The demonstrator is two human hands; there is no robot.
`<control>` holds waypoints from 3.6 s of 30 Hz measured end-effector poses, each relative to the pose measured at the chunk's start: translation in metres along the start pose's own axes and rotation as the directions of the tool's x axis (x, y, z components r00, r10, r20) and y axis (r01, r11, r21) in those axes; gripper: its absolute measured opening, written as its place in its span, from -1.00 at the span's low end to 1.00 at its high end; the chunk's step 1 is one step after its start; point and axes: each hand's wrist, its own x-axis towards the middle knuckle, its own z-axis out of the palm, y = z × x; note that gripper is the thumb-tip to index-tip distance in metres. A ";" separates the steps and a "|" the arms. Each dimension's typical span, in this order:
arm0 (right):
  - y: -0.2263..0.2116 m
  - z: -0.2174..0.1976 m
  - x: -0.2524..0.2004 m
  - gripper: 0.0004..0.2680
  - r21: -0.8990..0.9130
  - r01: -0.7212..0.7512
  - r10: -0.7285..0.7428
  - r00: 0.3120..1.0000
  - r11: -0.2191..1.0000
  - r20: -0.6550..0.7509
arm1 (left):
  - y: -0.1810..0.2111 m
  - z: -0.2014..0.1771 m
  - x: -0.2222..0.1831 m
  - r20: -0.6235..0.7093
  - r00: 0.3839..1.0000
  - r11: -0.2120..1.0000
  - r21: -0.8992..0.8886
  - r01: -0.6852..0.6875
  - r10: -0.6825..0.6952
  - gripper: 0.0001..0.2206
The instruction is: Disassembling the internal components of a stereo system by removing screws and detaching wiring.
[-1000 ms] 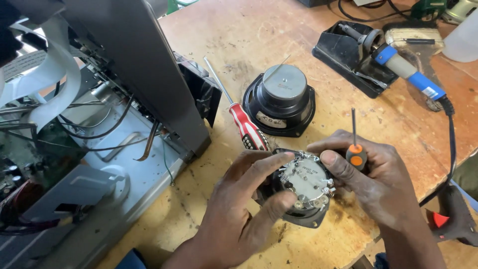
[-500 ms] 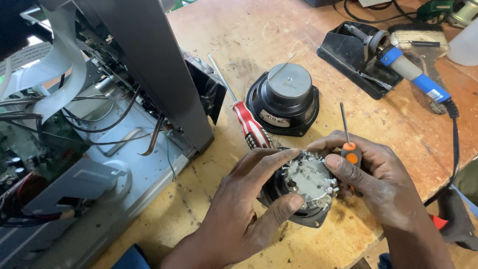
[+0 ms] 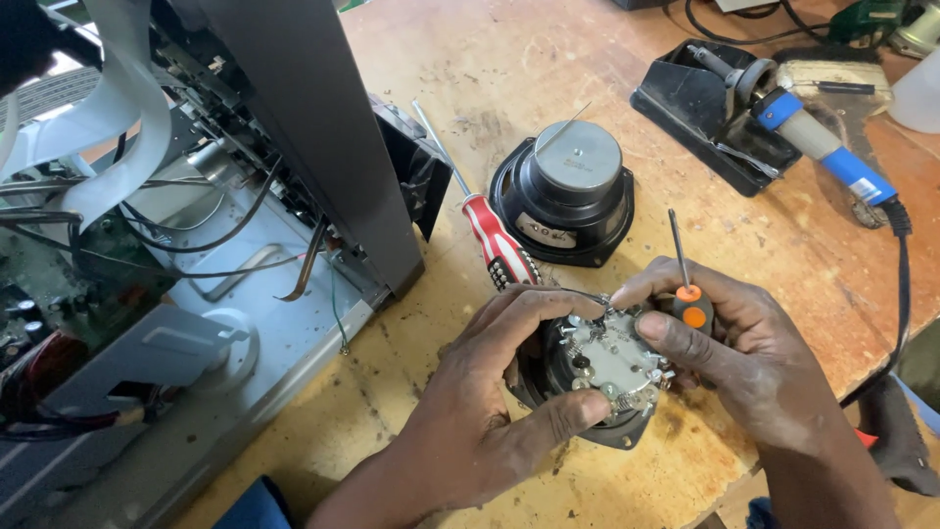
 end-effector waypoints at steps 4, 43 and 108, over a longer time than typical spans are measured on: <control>0.000 0.001 -0.001 -0.82 -0.015 -0.051 0.051 0.998 0.999 -0.032 | 0.001 0.000 -0.001 0.005 0.999 0.999 -0.004 0.045 -0.045 -0.44; -0.007 0.025 -0.003 -0.88 -0.250 0.253 -0.301 0.937 0.935 -0.177 | -0.014 -0.001 -0.004 -0.039 0.997 0.991 -0.125 0.055 -0.061 -0.52; -0.011 0.147 -0.047 -0.68 -0.769 0.136 -0.103 0.990 0.625 0.091 | 0.013 -0.065 -0.126 -0.447 0.868 0.952 0.296 -0.084 0.216 -0.63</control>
